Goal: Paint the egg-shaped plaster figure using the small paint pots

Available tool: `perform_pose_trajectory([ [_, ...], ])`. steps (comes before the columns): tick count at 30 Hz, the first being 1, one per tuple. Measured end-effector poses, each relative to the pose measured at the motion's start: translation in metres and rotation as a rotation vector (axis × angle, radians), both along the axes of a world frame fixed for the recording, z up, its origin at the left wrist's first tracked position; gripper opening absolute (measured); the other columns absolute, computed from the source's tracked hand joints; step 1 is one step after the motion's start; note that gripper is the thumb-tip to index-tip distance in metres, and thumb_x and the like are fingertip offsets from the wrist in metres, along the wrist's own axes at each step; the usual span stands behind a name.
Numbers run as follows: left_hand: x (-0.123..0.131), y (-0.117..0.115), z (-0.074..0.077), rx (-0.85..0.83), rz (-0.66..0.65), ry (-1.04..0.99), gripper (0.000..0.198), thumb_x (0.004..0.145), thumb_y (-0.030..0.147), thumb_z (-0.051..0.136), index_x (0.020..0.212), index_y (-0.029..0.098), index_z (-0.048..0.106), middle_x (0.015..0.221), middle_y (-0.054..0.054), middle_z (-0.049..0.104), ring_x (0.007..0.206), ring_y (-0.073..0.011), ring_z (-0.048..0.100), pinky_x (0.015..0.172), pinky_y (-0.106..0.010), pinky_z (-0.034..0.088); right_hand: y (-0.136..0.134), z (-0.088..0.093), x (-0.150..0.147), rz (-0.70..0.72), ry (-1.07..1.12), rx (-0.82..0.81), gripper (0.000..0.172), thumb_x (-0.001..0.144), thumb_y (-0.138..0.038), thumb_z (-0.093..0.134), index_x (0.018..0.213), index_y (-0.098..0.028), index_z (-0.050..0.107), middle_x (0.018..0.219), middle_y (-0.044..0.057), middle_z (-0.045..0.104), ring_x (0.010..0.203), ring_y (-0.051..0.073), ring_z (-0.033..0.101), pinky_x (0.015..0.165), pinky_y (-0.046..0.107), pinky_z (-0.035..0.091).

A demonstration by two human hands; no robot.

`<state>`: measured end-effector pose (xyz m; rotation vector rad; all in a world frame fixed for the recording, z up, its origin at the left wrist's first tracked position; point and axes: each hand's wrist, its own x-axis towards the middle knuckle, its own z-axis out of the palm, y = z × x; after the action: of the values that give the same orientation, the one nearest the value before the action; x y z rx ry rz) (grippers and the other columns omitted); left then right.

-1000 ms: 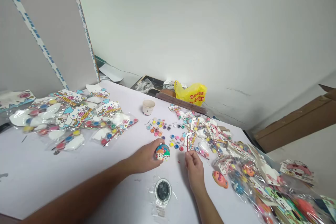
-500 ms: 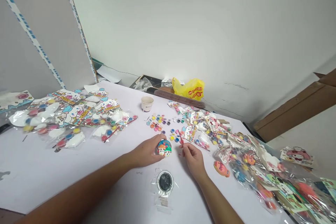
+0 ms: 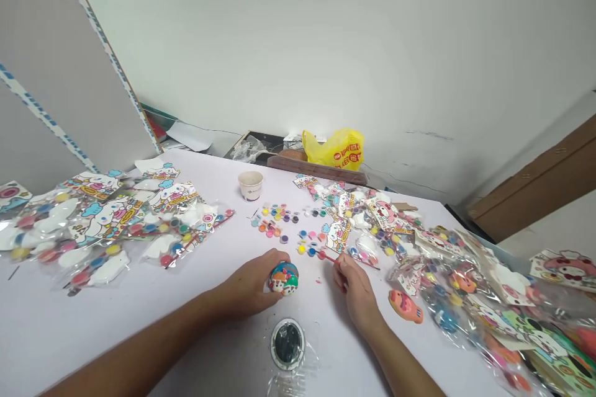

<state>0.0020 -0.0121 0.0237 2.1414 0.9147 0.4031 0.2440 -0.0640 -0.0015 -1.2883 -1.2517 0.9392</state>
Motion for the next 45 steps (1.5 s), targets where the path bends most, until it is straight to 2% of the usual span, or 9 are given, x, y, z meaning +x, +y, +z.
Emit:
perform_pose_trajectory([
  [7, 0.0, -0.002, 0.0, -0.046, 0.031, 0.023, 0.041, 0.08, 0.02, 0.059, 0.118, 0.024, 0.046, 0.099, -0.001, 0.063, 0.083, -0.0203, 0.061, 0.074, -0.029, 0.048, -0.002, -0.001, -0.006, 0.014, -0.034, 0.0, 0.053, 0.096, -0.066, 0.037, 0.063, -0.023, 0.037, 0.059, -0.004, 0.036, 0.056, 0.016, 0.033, 0.053, 0.029, 0.029],
  [12, 0.001, -0.004, 0.005, -0.084, 0.015, 0.0, 0.038, 0.08, 0.017, 0.057, 0.115, 0.024, 0.044, 0.092, 0.001, 0.061, 0.077, -0.0184, 0.058, 0.069, -0.027, 0.045, -0.006, 0.004, -0.01, 0.071, -0.142, -0.038, 0.055, 0.095, -0.068, 0.036, 0.063, -0.023, 0.034, 0.06, -0.004, 0.034, 0.057, 0.015, 0.033, 0.054, 0.028, 0.028],
  [18, 0.0, -0.007, 0.002, -0.09, -0.058, -0.022, 0.039, 0.081, 0.015, 0.057, 0.115, 0.026, 0.043, 0.091, 0.002, 0.061, 0.076, -0.0177, 0.058, 0.067, -0.026, 0.042, -0.011, 0.004, -0.013, 0.13, -0.214, -0.059, 0.052, 0.099, -0.062, 0.034, 0.065, -0.023, 0.033, 0.062, -0.004, 0.035, 0.058, 0.015, 0.032, 0.055, 0.027, 0.027],
  [25, 0.001, -0.01, 0.0, -0.078, -0.067, 0.0, 0.039, 0.083, 0.016, 0.056, 0.118, 0.027, 0.042, 0.093, 0.002, 0.061, 0.074, -0.0174, 0.058, 0.063, -0.025, 0.04, -0.012, 0.007, -0.017, 0.163, -0.266, -0.037, 0.05, 0.098, -0.058, 0.038, 0.064, -0.022, 0.034, 0.06, -0.004, 0.035, 0.057, 0.014, 0.033, 0.052, 0.026, 0.028],
  [39, 0.003, -0.019, 0.0, -0.064, -0.073, 0.048, 0.037, 0.083, 0.018, 0.055, 0.116, 0.025, 0.041, 0.089, 0.0, 0.062, 0.068, -0.0176, 0.056, 0.06, -0.026, 0.037, -0.018, 0.011, -0.021, 0.138, -0.393, 0.121, 0.04, 0.095, -0.032, 0.044, 0.06, -0.022, 0.028, 0.055, -0.005, 0.031, 0.05, 0.012, 0.03, 0.048, 0.026, 0.025],
  [45, 0.003, -0.017, 0.0, -0.079, -0.073, 0.062, 0.038, 0.084, 0.018, 0.055, 0.118, 0.027, 0.04, 0.087, 0.002, 0.061, 0.064, -0.0165, 0.054, 0.058, -0.025, 0.036, -0.021, 0.013, -0.022, 0.156, -0.401, 0.104, 0.039, 0.092, -0.029, 0.048, 0.058, -0.022, 0.03, 0.053, -0.005, 0.033, 0.049, 0.012, 0.031, 0.047, 0.025, 0.026],
])
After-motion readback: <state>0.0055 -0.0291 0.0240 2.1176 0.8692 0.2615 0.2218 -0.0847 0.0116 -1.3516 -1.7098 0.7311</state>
